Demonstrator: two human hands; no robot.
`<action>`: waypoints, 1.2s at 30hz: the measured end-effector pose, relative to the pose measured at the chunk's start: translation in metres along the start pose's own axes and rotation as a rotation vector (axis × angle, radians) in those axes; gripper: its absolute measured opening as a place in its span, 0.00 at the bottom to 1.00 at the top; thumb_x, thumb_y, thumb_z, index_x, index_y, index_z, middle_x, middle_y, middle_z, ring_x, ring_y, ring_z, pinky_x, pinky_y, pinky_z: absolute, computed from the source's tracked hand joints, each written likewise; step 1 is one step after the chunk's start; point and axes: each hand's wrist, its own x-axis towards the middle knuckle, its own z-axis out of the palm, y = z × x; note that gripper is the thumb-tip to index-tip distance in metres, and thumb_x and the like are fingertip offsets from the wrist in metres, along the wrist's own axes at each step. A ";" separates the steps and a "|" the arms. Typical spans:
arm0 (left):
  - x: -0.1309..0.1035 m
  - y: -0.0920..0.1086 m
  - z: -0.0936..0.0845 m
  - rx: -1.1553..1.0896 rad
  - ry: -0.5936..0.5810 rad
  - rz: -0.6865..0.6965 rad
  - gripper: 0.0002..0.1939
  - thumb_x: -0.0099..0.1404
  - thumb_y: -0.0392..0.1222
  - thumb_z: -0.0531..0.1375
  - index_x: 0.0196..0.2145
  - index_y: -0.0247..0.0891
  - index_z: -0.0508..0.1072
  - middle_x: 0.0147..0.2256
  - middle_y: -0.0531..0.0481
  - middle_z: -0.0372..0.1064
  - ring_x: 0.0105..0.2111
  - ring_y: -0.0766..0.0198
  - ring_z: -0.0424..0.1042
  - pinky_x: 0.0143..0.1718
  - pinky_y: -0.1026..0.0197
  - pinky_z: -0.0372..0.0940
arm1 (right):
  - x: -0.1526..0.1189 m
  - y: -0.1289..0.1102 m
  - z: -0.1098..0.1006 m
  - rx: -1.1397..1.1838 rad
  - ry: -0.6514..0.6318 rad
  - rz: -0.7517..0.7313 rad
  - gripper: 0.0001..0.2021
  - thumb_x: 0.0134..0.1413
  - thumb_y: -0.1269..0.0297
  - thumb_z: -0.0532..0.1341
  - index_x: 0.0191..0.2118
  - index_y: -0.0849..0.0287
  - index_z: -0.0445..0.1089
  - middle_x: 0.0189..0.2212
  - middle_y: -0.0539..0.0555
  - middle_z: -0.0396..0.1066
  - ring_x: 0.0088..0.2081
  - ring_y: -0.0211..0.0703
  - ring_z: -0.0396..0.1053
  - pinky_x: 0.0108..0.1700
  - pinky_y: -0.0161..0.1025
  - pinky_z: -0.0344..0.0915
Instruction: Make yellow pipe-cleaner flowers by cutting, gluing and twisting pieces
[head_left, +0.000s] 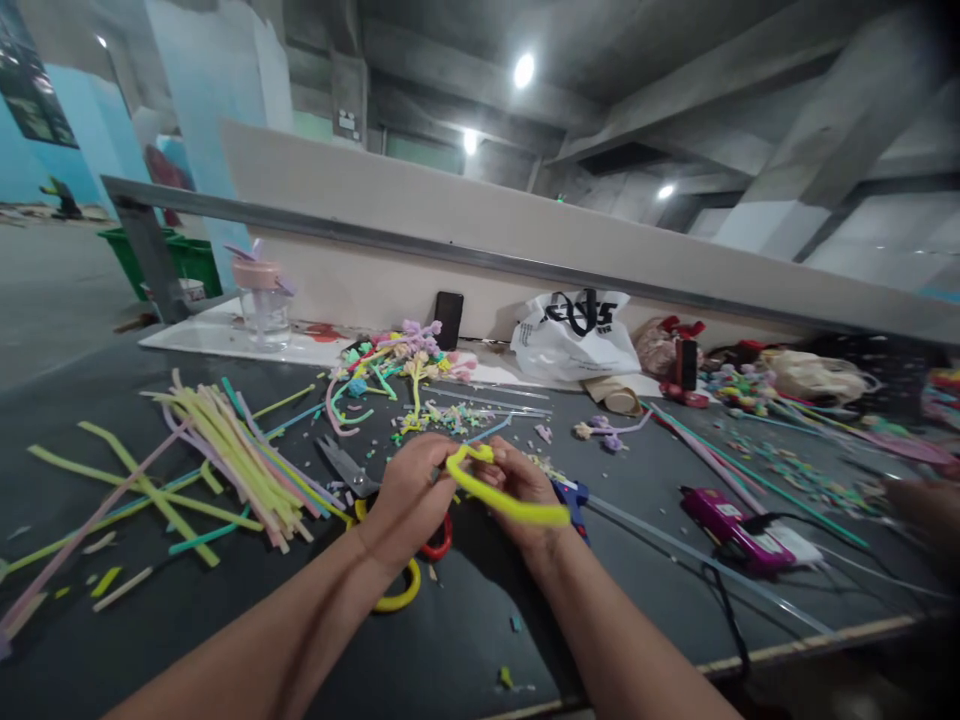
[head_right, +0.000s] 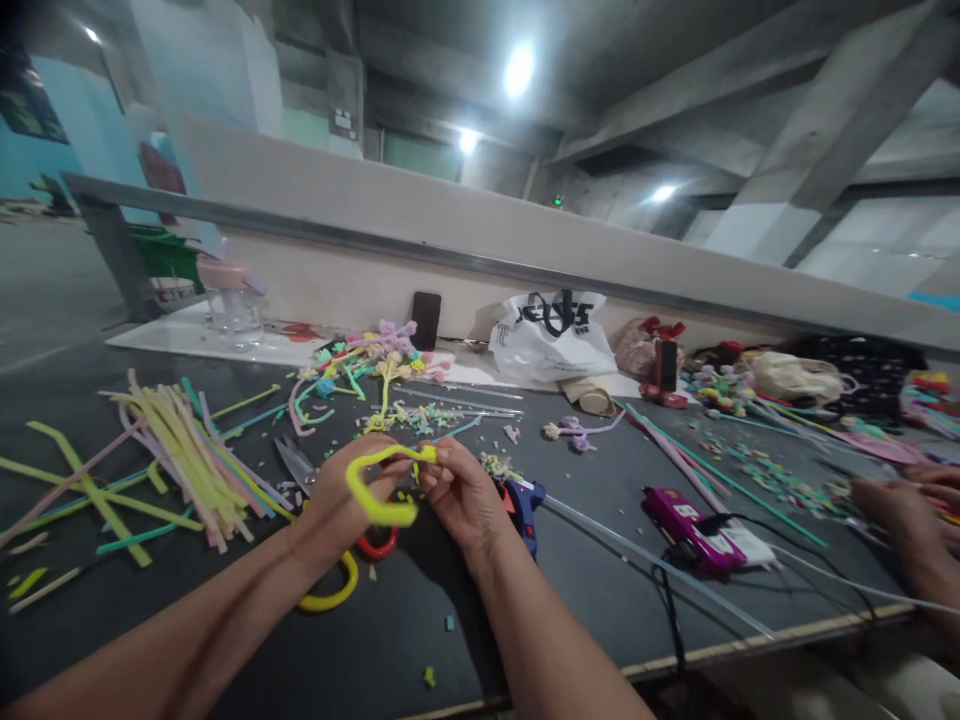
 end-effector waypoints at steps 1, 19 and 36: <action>0.000 -0.003 0.001 0.020 0.005 -0.021 0.05 0.56 0.32 0.56 0.29 0.37 0.71 0.30 0.51 0.69 0.33 0.65 0.67 0.37 0.63 0.61 | 0.000 0.000 0.000 -0.011 0.004 -0.013 0.07 0.39 0.74 0.63 0.21 0.60 0.63 0.19 0.45 0.58 0.19 0.28 0.54 0.21 0.24 0.59; 0.018 -0.009 -0.027 -0.331 -0.468 -0.453 0.12 0.55 0.47 0.57 0.29 0.33 0.71 0.22 0.54 0.65 0.23 0.69 0.62 0.26 0.67 0.57 | -0.006 -0.002 0.007 -0.517 0.041 -0.024 0.06 0.34 0.76 0.63 0.22 0.60 0.67 0.22 0.46 0.68 0.17 0.30 0.61 0.21 0.31 0.57; 0.010 -0.005 -0.016 0.130 -0.453 -0.140 0.06 0.54 0.39 0.56 0.25 0.37 0.71 0.25 0.52 0.68 0.26 0.67 0.65 0.30 0.66 0.58 | -0.003 0.001 0.002 -0.703 0.120 -0.030 0.05 0.33 0.75 0.59 0.22 0.60 0.64 0.13 0.42 0.63 0.15 0.30 0.57 0.20 0.30 0.53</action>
